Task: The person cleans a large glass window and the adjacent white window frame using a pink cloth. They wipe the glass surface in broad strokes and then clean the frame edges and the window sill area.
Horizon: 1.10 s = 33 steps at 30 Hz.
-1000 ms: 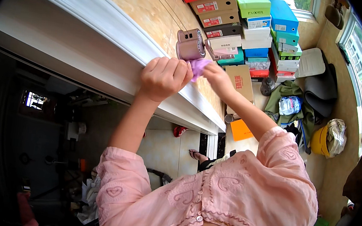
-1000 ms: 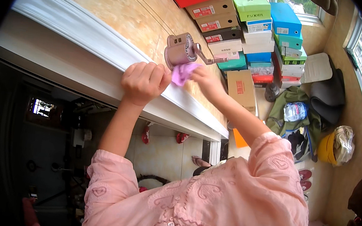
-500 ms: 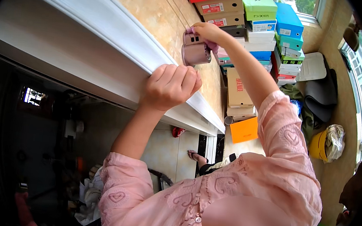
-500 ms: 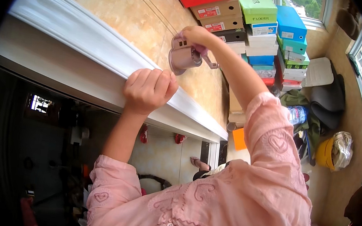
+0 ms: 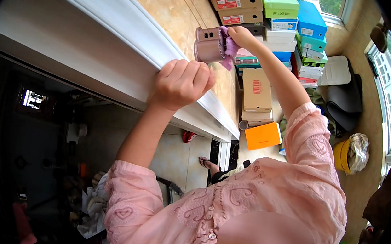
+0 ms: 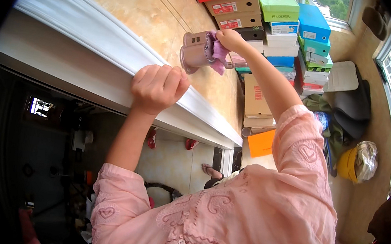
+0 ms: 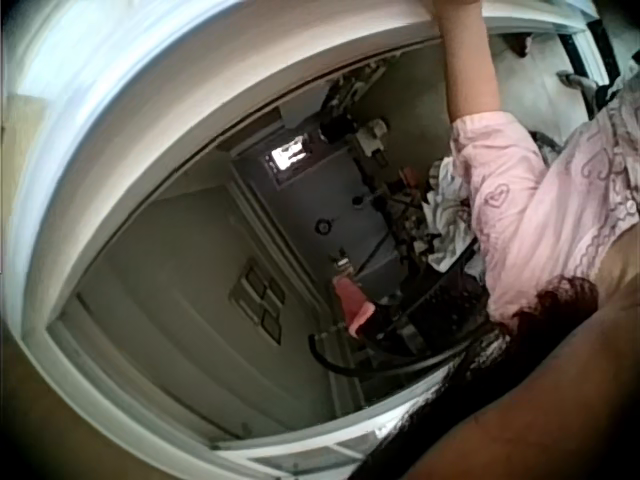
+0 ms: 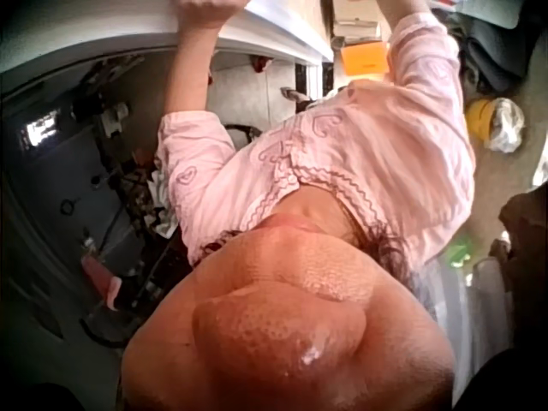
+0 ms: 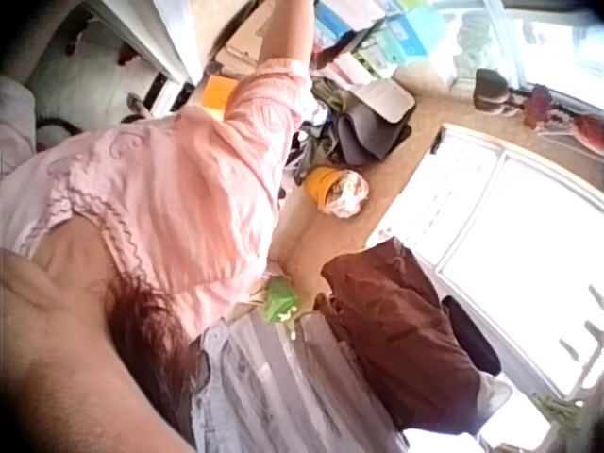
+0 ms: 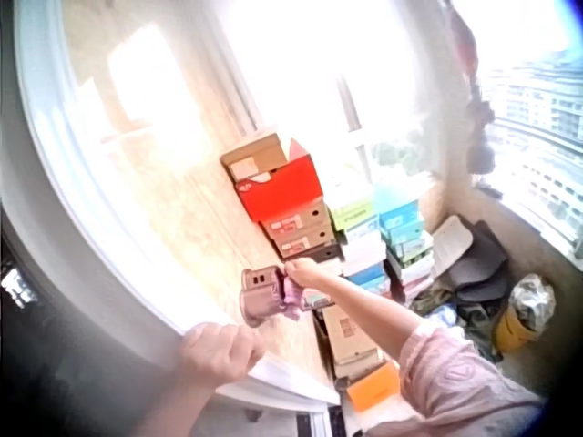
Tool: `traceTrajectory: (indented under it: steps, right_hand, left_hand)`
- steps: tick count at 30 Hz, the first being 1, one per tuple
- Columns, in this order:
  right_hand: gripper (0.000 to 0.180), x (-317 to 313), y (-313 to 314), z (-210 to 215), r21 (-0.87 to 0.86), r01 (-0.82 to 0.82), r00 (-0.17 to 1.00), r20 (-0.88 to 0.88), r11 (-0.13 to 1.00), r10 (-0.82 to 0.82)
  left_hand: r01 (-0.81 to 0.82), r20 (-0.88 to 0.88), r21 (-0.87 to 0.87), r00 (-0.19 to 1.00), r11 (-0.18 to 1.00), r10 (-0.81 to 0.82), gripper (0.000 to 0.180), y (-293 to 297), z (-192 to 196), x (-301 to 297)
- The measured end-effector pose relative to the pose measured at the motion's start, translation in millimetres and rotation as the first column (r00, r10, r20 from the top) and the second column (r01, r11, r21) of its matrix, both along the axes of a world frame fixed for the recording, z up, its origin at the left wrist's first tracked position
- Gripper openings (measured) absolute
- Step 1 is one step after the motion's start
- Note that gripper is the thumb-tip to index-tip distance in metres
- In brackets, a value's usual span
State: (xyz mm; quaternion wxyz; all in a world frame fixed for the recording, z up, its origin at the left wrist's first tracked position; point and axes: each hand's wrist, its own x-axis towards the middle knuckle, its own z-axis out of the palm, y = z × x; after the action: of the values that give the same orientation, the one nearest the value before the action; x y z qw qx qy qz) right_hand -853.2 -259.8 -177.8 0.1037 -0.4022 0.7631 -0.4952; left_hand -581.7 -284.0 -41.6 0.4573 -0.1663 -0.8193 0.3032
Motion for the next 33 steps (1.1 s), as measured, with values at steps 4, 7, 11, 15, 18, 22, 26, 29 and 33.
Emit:
traceTrajectory:
  steps: [4,7,11,15,18,22,26,29,33]
  right_hand:
    - [0.036,3.5,49.0,7.7,-0.289,0.234,0.963,0.200,0.928,-0.181]
    - [0.028,12.0,56.8,-16.7,-0.265,-0.064,0.998,0.002,0.962,0.067]
    - [0.037,90.1,35.9,-27.0,-0.499,0.074,0.961,-0.195,0.863,-0.195]
    - [0.029,86.0,39.1,-34.3,-0.520,0.167,0.943,-0.165,0.838,-0.290]
    - [0.013,72.4,42.4,-57.5,-0.285,0.135,0.891,-0.383,0.949,-0.242]
    - [0.013,69.2,78.7,-36.8,-0.304,0.124,0.990,-0.025,0.945,-0.138]
    - [0.014,45.3,101.0,-26.0,-0.194,0.219,0.848,-0.447,0.956,-0.285]
    - [0.026,40.0,80.3,-64.8,0.144,-0.097,0.763,-0.624,0.985,0.167]
    - [0.030,77.2,60.0,-88.2,0.051,0.199,0.599,-0.796,0.979,-0.080]
  left_hand:
    - [-0.001,-0.006,0.005,1.000,1.000,0.001,0.015,-1.5,1.0,0.9]
    - [0.003,-0.011,0.007,1.000,1.000,-0.003,0.015,-0.2,0.6,-1.9]
    - [-0.003,-0.025,0.001,1.000,1.000,0.003,0.017,-0.5,0.9,-1.4]
    - [0.001,-0.024,0.000,1.000,1.000,-0.001,0.018,1.7,0.8,-3.3]
    - [0.003,-0.034,0.001,0.999,1.000,-0.003,0.019,0.0,-0.2,-4.4]
    - [0.002,-0.020,-0.006,1.000,1.000,-0.002,0.020,-2.3,0.8,-3.8]
    - [-0.008,-0.035,0.010,0.999,1.000,0.009,0.022,-3.9,-4.3,-4.2]
    - [-0.088,0.022,0.070,0.996,0.994,0.087,0.022,10.1,0.4,-7.6]
    - [-0.046,0.211,0.127,0.977,0.991,0.018,0.025,19.7,4.0,-22.3]
